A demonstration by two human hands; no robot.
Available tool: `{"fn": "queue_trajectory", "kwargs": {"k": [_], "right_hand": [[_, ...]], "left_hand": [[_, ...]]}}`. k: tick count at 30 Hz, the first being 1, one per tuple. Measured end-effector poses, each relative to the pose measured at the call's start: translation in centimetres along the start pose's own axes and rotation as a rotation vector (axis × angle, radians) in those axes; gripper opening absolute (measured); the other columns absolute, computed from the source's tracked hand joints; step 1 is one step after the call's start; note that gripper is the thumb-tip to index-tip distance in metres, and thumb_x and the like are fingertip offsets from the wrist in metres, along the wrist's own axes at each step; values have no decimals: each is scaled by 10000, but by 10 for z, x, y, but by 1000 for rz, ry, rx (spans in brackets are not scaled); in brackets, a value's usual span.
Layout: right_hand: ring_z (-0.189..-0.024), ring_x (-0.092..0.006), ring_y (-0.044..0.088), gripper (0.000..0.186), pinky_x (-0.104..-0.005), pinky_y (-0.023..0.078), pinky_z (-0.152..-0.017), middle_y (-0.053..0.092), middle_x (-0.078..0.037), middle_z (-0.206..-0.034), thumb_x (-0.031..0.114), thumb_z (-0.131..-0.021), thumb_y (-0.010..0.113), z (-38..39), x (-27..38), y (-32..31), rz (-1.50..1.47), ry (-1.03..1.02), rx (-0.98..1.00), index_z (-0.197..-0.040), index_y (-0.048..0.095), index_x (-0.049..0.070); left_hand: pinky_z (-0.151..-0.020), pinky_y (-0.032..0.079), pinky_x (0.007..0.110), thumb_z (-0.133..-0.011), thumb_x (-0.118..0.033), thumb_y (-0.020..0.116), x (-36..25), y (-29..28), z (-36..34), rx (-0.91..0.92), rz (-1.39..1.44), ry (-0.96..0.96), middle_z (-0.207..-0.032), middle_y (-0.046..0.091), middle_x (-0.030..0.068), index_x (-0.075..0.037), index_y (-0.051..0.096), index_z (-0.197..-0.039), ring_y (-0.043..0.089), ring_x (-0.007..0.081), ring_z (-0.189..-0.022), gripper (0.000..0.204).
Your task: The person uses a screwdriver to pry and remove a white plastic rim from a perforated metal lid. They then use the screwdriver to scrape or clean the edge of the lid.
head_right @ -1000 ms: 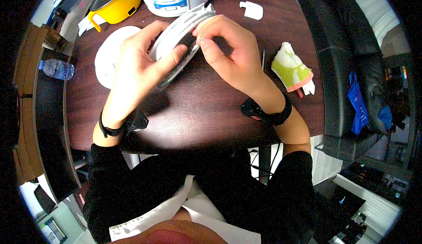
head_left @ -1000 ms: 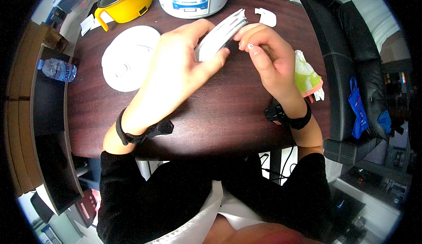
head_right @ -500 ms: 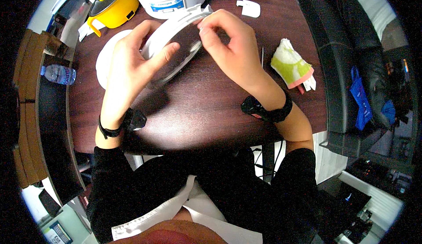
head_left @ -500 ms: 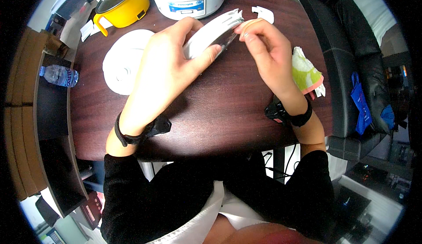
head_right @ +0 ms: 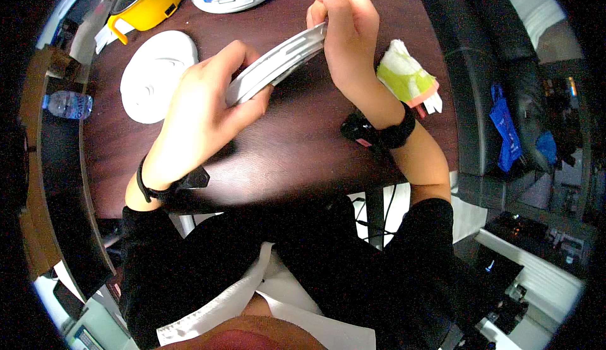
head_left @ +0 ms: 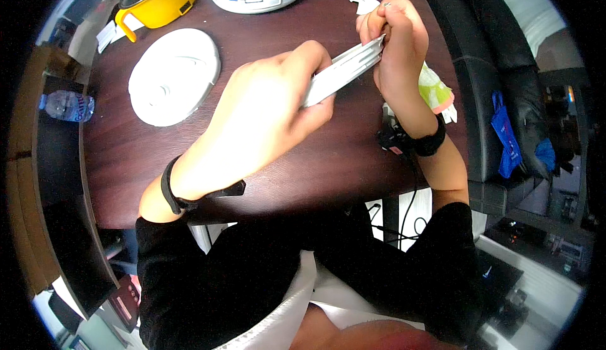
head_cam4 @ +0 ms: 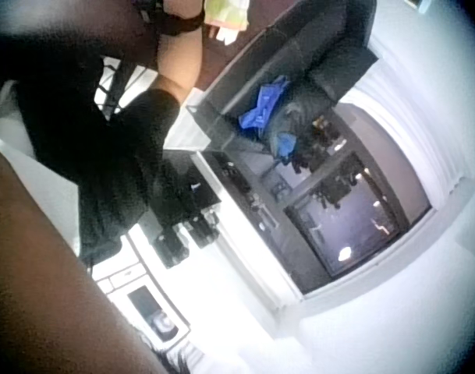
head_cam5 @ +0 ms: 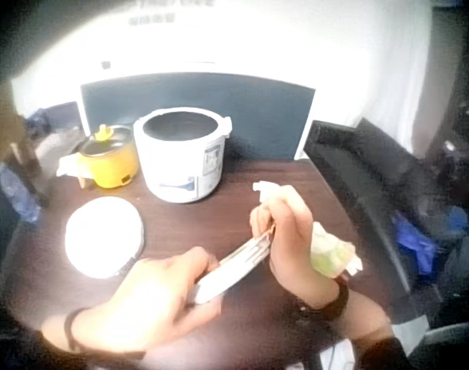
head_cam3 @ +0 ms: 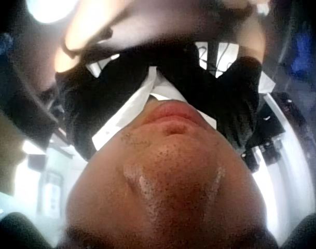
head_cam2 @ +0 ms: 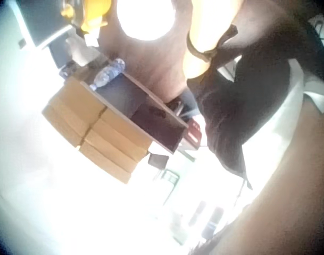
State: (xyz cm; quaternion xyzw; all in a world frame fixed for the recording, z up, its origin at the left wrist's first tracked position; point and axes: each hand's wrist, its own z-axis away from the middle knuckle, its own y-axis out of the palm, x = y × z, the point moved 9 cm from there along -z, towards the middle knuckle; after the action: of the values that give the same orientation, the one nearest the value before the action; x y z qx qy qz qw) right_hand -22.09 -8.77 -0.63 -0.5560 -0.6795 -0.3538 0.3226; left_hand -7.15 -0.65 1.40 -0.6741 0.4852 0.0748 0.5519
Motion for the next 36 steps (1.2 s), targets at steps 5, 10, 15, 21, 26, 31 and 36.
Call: {"fn": "queue_trajectory", "kwargs": {"k": [5, 10, 15, 21, 26, 31, 36], "right_hand": [[-457, -152, 394, 208, -321, 352, -565, 446, -70, -575, 205, -958, 358, 0, 49, -2, -189, -360, 140, -875, 468, 49], [-513, -226, 436, 221, -401, 372, -623, 459, -115, -606, 192, -938, 303, 0, 93, 0, -143, -525, 235, -863, 442, 37], [-550, -168, 486, 180, -296, 403, -587, 495, -62, -615, 117, -896, 405, -20, 66, -56, -49, -247, -80, -789, 507, 14], [-466, -133, 573, 235, -279, 475, -437, 559, -53, -556, 163, -925, 476, 49, -40, -49, 725, 656, 370, -807, 585, -8], [-572, -163, 598, 326, -286, 496, -495, 584, -82, -693, 254, -925, 479, 73, -74, -36, 640, 789, 569, -1061, 567, -28], [-718, -194, 639, 435, -296, 531, -583, 621, -137, -857, 340, -940, 412, 56, -28, -41, 99, 768, 89, -1169, 533, -10], [-863, -225, 680, 549, -306, 566, -671, 658, -193, -1020, 426, -954, 346, 43, 25, -32, -515, 595, -11, -1276, 499, 9]], "left_hand": [[-624, 473, 385, -672, -38, 721, -26, 4, 10, -11, -62, 175, -787, 573, 134, -39, 522, -928, 595, 333, -705, 324], [-644, 485, 447, -672, -26, 653, -35, -4, 9, -58, -161, 302, -846, 553, 140, -29, 467, -946, 588, 364, -817, 331], [-622, 410, 378, -635, -59, 604, -42, -10, 12, -180, -440, 494, -777, 484, 83, -63, 524, -827, 489, 274, -697, 208], [-668, 398, 357, -637, -128, 615, -49, -24, 14, -263, -589, 646, -769, 460, 41, -82, 533, -826, 475, 222, -703, 211], [-710, 401, 356, -612, -173, 626, -57, -17, 20, -291, -614, 754, -750, 448, 5, -124, 526, -798, 482, 182, -710, 217], [-742, 384, 346, -569, -172, 630, -56, -17, 25, -391, -615, 794, -705, 400, -28, -200, 485, -718, 443, 148, -669, 209], [-776, 420, 401, -568, -190, 646, -51, -19, 26, -439, -681, 838, -765, 490, -47, -221, 544, -776, 495, 174, -762, 234]]}}
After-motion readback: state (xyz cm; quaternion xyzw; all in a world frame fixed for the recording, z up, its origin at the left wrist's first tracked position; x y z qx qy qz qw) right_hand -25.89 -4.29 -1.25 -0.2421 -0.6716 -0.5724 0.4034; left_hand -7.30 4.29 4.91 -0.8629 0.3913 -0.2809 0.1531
